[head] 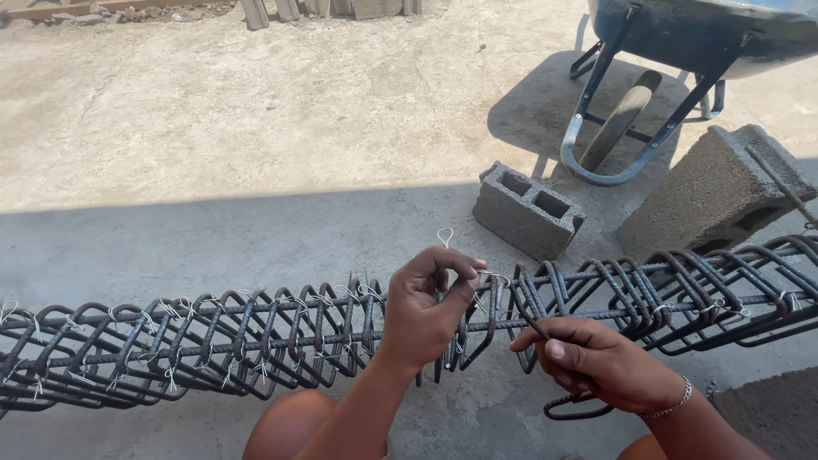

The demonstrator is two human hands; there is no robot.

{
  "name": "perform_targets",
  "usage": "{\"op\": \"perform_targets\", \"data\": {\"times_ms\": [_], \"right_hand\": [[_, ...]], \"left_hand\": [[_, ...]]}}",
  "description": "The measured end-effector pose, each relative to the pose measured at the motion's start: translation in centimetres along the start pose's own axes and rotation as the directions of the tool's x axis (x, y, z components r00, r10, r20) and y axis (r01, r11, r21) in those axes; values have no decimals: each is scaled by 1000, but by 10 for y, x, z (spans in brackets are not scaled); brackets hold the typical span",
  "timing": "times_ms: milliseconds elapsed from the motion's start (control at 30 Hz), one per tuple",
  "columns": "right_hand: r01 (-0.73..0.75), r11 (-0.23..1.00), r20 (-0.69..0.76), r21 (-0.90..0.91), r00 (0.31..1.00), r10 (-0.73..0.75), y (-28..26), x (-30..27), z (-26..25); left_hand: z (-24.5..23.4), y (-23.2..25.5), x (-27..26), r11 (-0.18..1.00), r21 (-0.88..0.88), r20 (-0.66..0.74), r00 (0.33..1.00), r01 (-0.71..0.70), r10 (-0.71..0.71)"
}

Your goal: The person sits on the ground and uses a metal hook tool to twist wire ties around a rebar cage structure. They repeatedly wrap the wire around the intersecting bars and twist it to secure the connections.

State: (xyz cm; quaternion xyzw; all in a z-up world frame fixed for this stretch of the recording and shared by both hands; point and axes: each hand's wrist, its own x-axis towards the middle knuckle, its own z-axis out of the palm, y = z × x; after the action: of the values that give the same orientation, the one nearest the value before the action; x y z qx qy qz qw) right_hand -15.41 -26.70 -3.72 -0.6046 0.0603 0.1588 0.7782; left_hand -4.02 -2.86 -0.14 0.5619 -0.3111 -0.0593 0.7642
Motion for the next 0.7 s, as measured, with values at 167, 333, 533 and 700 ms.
{"op": "perform_targets", "data": {"times_ms": [167,333,533,700], "right_hand": [[28,997,-107,76,994,-20,3,3,-3],[124,930,-285,345,958,-22,5,4,2],[450,838,-112,309,892,-438,4,-1,5],[288,957,-330,-23,902,-279,-11,-1,23]], "left_hand": [[6,17,-2,947,237,9,975,-218,222],[22,35,-15,788,474,152,918,-393,367],[23,3,-11,965,245,154,987,-91,54],[36,2,-15,968,250,148,988,2,-40]]}}
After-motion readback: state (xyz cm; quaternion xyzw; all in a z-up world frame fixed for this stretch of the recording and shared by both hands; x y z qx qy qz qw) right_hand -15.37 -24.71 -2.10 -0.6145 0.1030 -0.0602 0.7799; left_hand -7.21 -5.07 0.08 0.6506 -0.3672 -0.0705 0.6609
